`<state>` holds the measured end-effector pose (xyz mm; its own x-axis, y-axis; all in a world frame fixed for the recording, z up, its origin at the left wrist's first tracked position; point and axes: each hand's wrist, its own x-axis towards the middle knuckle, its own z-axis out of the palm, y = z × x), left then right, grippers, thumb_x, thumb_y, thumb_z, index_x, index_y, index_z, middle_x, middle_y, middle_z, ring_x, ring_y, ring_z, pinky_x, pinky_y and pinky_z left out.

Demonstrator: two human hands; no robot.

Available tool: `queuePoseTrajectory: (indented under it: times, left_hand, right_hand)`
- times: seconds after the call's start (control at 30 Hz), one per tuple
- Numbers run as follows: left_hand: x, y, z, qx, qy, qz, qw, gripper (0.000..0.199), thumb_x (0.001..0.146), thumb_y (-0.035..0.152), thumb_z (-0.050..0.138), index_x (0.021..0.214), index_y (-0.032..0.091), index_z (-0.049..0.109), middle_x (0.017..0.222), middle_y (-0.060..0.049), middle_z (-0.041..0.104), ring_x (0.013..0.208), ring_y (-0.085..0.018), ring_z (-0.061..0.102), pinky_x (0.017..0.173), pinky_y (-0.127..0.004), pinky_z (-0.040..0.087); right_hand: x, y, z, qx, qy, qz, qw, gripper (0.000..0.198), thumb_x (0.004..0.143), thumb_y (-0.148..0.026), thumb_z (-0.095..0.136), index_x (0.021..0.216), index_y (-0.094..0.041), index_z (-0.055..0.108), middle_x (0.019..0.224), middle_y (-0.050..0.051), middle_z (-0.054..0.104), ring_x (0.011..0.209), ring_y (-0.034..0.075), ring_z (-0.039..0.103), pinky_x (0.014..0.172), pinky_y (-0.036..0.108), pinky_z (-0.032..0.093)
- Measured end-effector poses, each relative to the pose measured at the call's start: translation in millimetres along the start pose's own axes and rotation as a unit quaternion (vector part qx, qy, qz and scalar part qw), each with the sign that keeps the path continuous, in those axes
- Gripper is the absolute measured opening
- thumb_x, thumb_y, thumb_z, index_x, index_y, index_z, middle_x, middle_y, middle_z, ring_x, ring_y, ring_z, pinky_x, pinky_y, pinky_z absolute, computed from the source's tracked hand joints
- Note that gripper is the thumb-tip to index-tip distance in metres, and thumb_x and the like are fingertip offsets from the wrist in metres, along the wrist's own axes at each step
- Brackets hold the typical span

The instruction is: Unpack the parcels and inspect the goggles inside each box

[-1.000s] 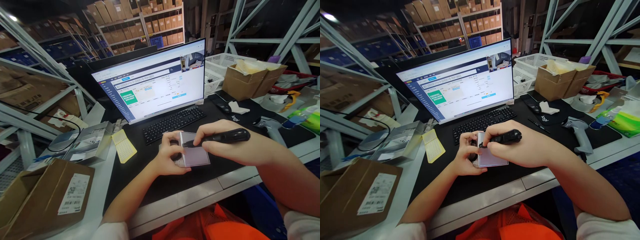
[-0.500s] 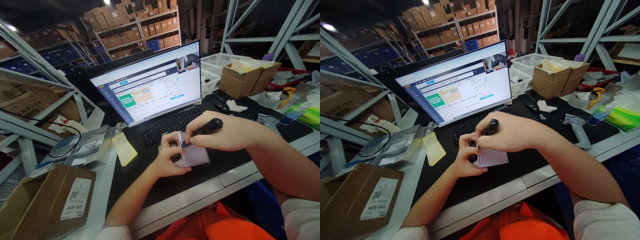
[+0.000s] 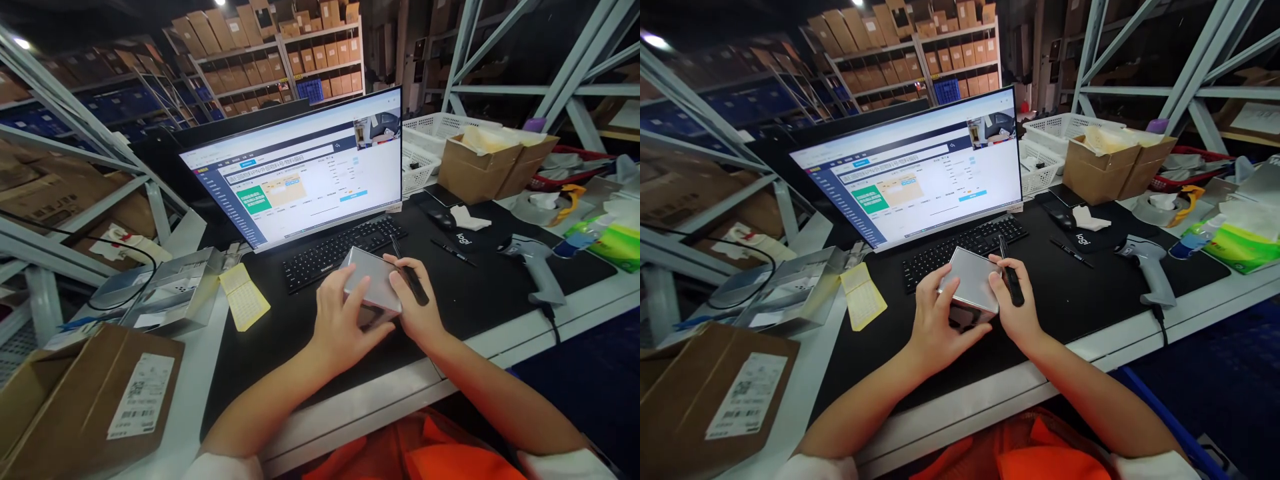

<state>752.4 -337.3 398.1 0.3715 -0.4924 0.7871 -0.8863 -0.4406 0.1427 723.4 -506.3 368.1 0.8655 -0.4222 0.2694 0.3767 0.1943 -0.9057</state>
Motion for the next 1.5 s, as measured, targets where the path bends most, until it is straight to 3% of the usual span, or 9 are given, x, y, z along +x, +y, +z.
queuePoseTrajectory:
  times: [0.17, 0.33, 0.57, 0.73, 0.83, 0.93, 1.07, 1.3, 1.5]
  left_hand:
    - [13.7, -35.3, -27.2, -0.117, -0.095, 0.034, 0.988, 0.042, 0.086, 0.039, 0.078, 0.122, 0.024, 0.060, 0.145, -0.016, 0.052, 0.143, -0.039, 0.040, 0.114, -0.063, 0.037]
    - [8.8, -74.0, -9.4, -0.302, -0.067, 0.063, 0.949, 0.048, 0.081, 0.050, 0.081, 0.115, 0.024, 0.060, 0.140, -0.016, 0.053, 0.142, -0.042, 0.044, 0.112, -0.067, 0.042]
    - [-0.7, -63.6, 15.7, -0.298, 0.058, 0.056, 0.951, 0.048, 0.078, 0.055, 0.080, 0.108, 0.023, 0.060, 0.125, -0.010, 0.039, 0.128, -0.038, 0.056, 0.102, -0.058, 0.053]
    - [-4.7, -58.5, 14.7, -0.241, 0.086, 0.040, 0.966, 0.048, 0.078, 0.060, 0.075, 0.104, 0.024, 0.058, 0.117, -0.008, 0.037, 0.118, -0.033, 0.060, 0.097, -0.055, 0.055]
    - [-4.7, -54.9, 12.8, -0.229, 0.083, 0.041, 0.969, 0.048, 0.078, 0.060, 0.074, 0.103, 0.023, 0.057, 0.116, -0.008, 0.037, 0.117, -0.033, 0.061, 0.096, -0.054, 0.056]
    - [-2.2, -48.3, 11.1, -0.221, 0.089, 0.054, 0.970, 0.047, 0.078, 0.059, 0.073, 0.101, 0.022, 0.057, 0.115, -0.007, 0.037, 0.114, -0.031, 0.062, 0.093, -0.050, 0.058]
    - [-0.6, -42.9, 11.5, -0.220, 0.098, 0.068, 0.968, 0.043, 0.079, 0.057, 0.071, 0.099, 0.022, 0.057, 0.115, -0.006, 0.037, 0.115, -0.031, 0.062, 0.090, -0.049, 0.060]
    - [-3.3, -39.9, 14.3, -0.245, 0.104, 0.078, 0.961, 0.043, 0.078, 0.054, 0.073, 0.099, 0.020, 0.058, 0.116, -0.007, 0.038, 0.119, -0.033, 0.061, 0.092, -0.051, 0.059]
    - [-3.1, -32.1, 11.5, -0.248, 0.102, 0.095, 0.959, 0.036, 0.080, 0.051, 0.073, 0.096, 0.022, 0.058, 0.116, -0.005, 0.035, 0.121, -0.032, 0.060, 0.091, -0.049, 0.060]
  right_hand:
    - [33.8, 5.1, -4.5, 0.079, -0.170, 0.035, 0.982, 0.026, 0.089, -0.029, 0.076, 0.110, -0.027, 0.060, 0.131, 0.005, 0.068, 0.126, 0.024, 0.062, 0.107, 0.041, 0.047]
    - [41.5, 9.2, -18.1, 0.079, -0.191, 0.042, 0.978, 0.024, 0.090, -0.027, 0.075, 0.109, -0.027, 0.060, 0.131, 0.005, 0.068, 0.124, 0.024, 0.063, 0.104, 0.040, 0.049]
    - [26.3, 10.7, -26.9, 0.053, -0.176, 0.015, 0.983, 0.022, 0.094, -0.030, 0.072, 0.110, -0.027, 0.057, 0.136, 0.006, 0.066, 0.124, 0.022, 0.063, 0.104, 0.039, 0.049]
    - [29.4, -5.0, -28.1, -0.041, -0.174, -0.051, 0.983, 0.017, 0.097, -0.032, 0.069, 0.111, -0.025, 0.062, 0.133, 0.007, 0.068, 0.125, 0.023, 0.063, 0.109, 0.040, 0.047]
    - [27.5, -29.4, -32.4, -0.095, -0.152, -0.138, 0.974, 0.018, 0.102, -0.035, 0.061, 0.116, -0.024, 0.067, 0.113, 0.006, 0.073, 0.109, 0.022, 0.068, 0.100, 0.037, 0.051]
    - [21.0, -59.0, -39.2, -0.101, -0.194, -0.165, 0.962, 0.025, 0.105, -0.036, 0.052, 0.116, -0.025, 0.072, 0.083, 0.003, 0.070, 0.077, 0.017, 0.066, 0.074, 0.031, 0.053]
    - [15.4, -86.4, -42.0, -0.137, -0.274, -0.137, 0.942, 0.024, 0.101, -0.029, 0.054, 0.109, -0.025, 0.076, 0.079, 0.002, 0.067, 0.061, 0.014, 0.057, 0.058, 0.027, 0.045]
    - [21.7, -101.2, -20.5, -0.161, -0.272, -0.036, 0.948, 0.016, 0.086, -0.021, 0.056, 0.084, -0.020, 0.072, 0.061, -0.001, 0.058, 0.050, 0.011, 0.048, 0.047, 0.023, 0.036]
    - [40.4, -125.0, -8.6, -0.189, -0.337, 0.066, 0.920, 0.016, 0.081, -0.022, 0.054, 0.080, -0.017, 0.070, 0.057, -0.001, 0.056, 0.053, 0.013, 0.049, 0.047, 0.023, 0.035]
